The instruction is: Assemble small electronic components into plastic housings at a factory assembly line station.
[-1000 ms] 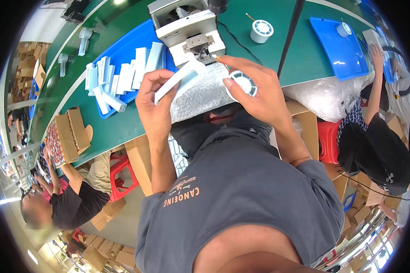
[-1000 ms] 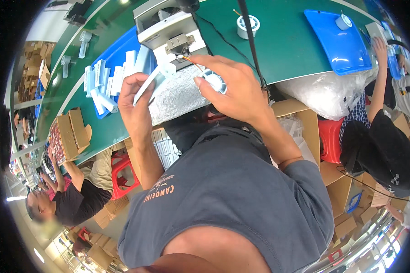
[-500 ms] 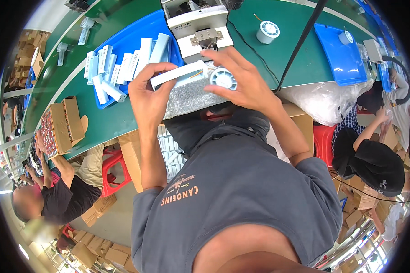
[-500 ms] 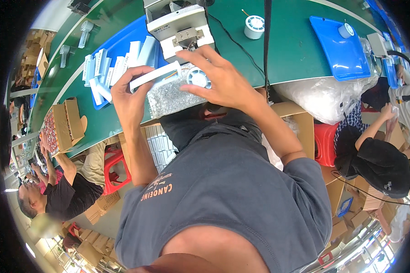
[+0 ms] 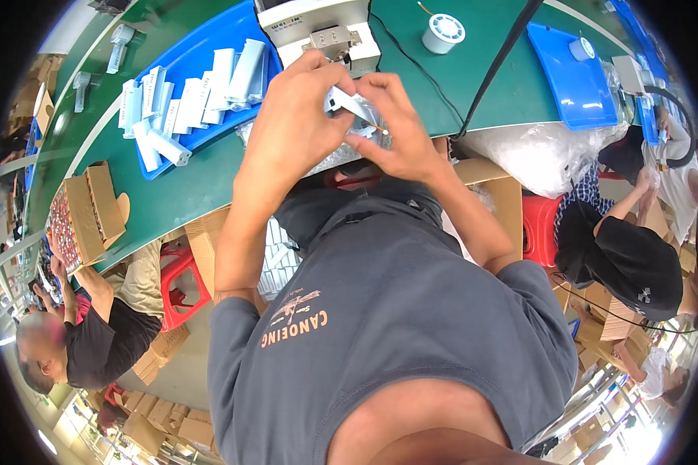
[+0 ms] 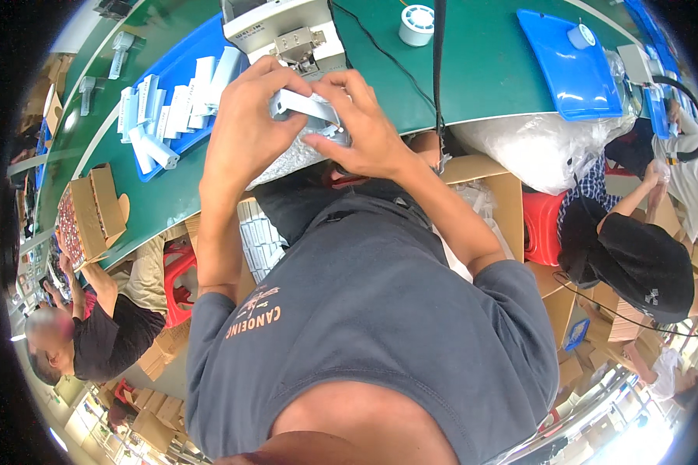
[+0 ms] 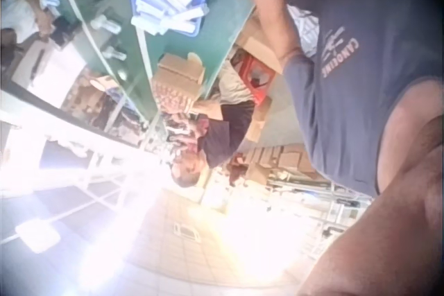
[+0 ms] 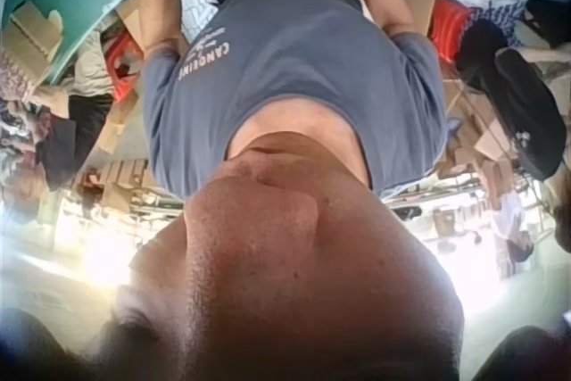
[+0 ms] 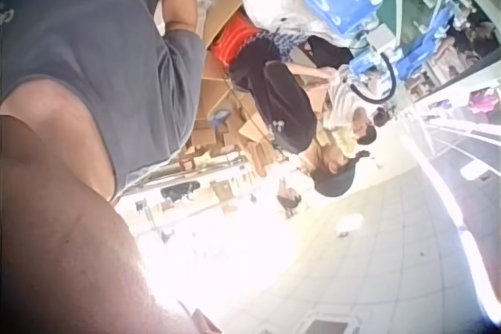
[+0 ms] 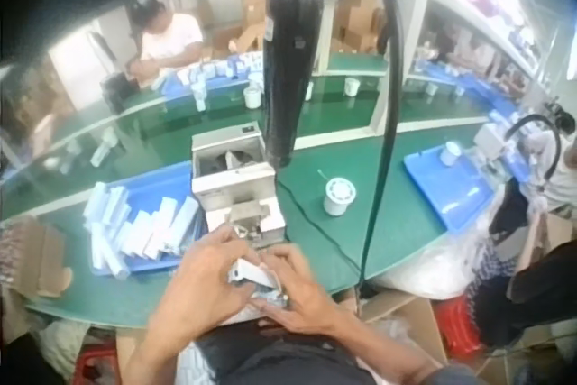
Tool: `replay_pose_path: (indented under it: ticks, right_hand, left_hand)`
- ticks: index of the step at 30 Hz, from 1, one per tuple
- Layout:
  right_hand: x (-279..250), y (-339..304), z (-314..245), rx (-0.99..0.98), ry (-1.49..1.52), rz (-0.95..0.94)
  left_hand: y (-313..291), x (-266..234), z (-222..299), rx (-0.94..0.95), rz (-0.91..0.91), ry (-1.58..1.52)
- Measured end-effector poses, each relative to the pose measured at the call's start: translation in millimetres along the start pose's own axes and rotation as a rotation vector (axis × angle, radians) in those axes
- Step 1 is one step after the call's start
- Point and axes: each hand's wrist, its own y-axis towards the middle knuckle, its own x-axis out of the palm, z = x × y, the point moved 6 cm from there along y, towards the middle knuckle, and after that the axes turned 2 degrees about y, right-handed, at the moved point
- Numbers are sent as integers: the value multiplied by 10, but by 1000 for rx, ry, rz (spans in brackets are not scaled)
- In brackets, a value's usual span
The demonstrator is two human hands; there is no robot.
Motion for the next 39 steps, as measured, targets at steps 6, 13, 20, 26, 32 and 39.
replay_pose_path:
  ticks: [6,13,20,26,32,39]
  right_hand:
    - [-292,122,-102,183,79,42]
    - [-359,21,-55,318,147,75]
    - [-401,24,-190,102,-113,-34]
    - [-388,68,-297,43,-193,-57]
    - [-397,75,-266,91,-120,-72]
    - [-429,130,-196,363,-21,-117]
  left_hand:
    - [-59,79,-16,97,32,-333]
    - [-431,729,-447,-98,65,-529]
    - [-462,792,-442,-72,182,-446]
    - [-477,854,-471,-35,216,-524]
    - [-461,821,-411,39,242,-490]
    - [-458,811,-459,8,197,-503]
